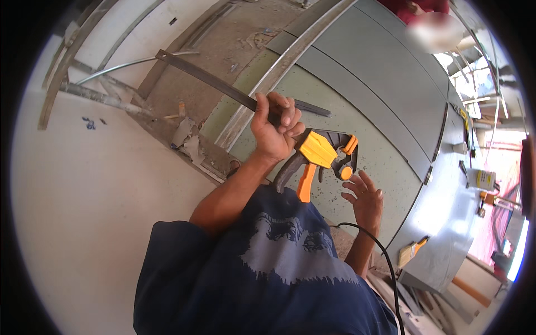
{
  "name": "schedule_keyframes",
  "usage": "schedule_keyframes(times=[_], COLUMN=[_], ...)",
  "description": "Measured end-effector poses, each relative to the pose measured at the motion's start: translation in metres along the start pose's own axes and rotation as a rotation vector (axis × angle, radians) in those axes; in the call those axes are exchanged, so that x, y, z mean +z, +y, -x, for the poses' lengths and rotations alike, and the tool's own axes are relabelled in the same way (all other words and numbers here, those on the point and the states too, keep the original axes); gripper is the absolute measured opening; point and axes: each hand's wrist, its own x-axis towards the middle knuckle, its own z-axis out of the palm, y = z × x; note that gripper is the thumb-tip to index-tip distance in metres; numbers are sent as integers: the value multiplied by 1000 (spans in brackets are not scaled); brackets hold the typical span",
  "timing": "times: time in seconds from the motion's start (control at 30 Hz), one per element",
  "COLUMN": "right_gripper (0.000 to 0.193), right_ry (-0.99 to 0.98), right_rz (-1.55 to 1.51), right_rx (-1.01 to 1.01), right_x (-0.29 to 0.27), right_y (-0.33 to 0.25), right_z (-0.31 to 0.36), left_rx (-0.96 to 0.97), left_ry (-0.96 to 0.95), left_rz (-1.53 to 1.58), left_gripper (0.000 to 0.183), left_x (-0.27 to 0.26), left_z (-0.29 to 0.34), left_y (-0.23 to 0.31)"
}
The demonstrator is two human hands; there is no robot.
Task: The person aligns and secures large gray ceiling panels using metal clips and a utility knife. They measure and mark the panels with a tape measure and pencil, then use a caulking gun to apply sealant along the panel seams. A coworker assists with measurements and positioning.
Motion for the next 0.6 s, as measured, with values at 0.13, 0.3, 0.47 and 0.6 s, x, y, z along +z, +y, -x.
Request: schedule_keyframes(times=[0.13,0.3,0.47,0.6], right_gripper=[97,108,104,82], right_ry=[-347,-406,-372,-250], right_rz=[-427,-600,-547,-676], right_rx=[57,-46,-9,18], right_x=[75,168,254,277], right_y=[51,90,101,83], right_z=[-32,-58,-89,-107], left_rx=[-234,-434,-443,-540], left_ry=[-180,-270,-139,-197], left_rz=[69,260,261,248], left_gripper=[50,48,40,31], left_x=[-25,-46,-45,-47], left_z=[-44,-82,-94,-92], left_y=[42,95,96,80])
